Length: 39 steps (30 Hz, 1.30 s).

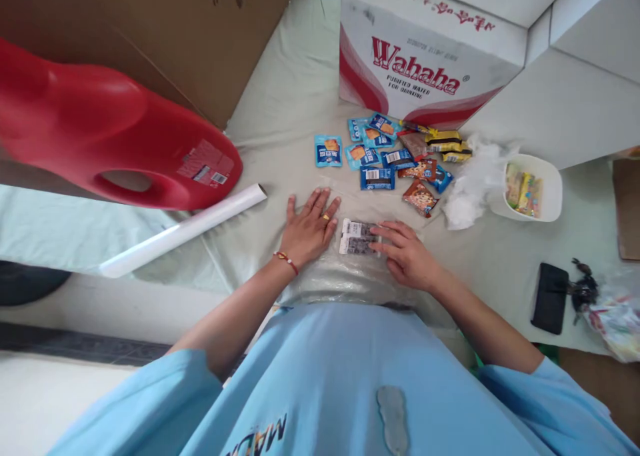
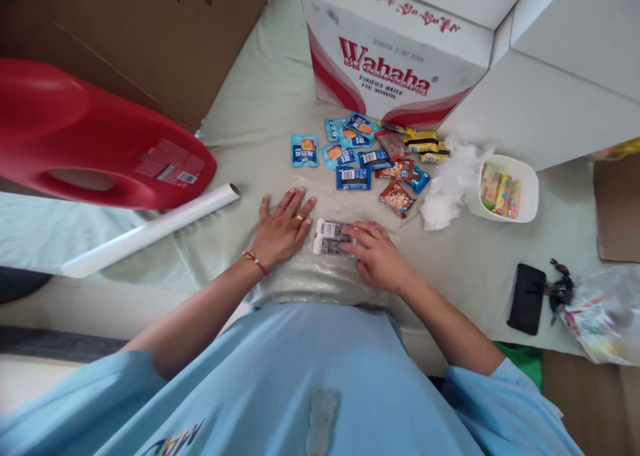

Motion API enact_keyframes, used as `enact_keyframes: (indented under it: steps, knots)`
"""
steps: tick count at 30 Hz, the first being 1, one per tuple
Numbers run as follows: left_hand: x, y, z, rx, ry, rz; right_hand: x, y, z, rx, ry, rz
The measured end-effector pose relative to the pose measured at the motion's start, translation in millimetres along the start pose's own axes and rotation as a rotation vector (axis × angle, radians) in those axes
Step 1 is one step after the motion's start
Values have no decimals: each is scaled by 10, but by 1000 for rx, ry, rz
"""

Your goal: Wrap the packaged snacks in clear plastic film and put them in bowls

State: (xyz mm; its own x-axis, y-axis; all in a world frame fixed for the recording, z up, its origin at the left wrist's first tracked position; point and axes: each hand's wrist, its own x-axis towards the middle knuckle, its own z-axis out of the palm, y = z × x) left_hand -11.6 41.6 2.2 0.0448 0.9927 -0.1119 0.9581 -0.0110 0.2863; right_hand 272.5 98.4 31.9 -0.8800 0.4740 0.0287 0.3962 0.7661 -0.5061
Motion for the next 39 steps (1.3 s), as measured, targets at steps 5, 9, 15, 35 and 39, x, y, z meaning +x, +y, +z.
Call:
enact_keyframes:
  steps: [5,9,15,35,39]
  knots:
    - [7,16,-24,13,-18,-7,258,-184,178,-64,8,125]
    - [12,25,-44,33,-18,-10,296,-279,438,-148,-11,155]
    - [19,21,-33,36,-7,-11,177,-346,423,-193,88,181]
    - [24,17,-42,17,-6,-16,840,1117,-823,-355,427,647]
    - [23,12,-31,26,3,-19,1261,1632,-878,-363,288,766]
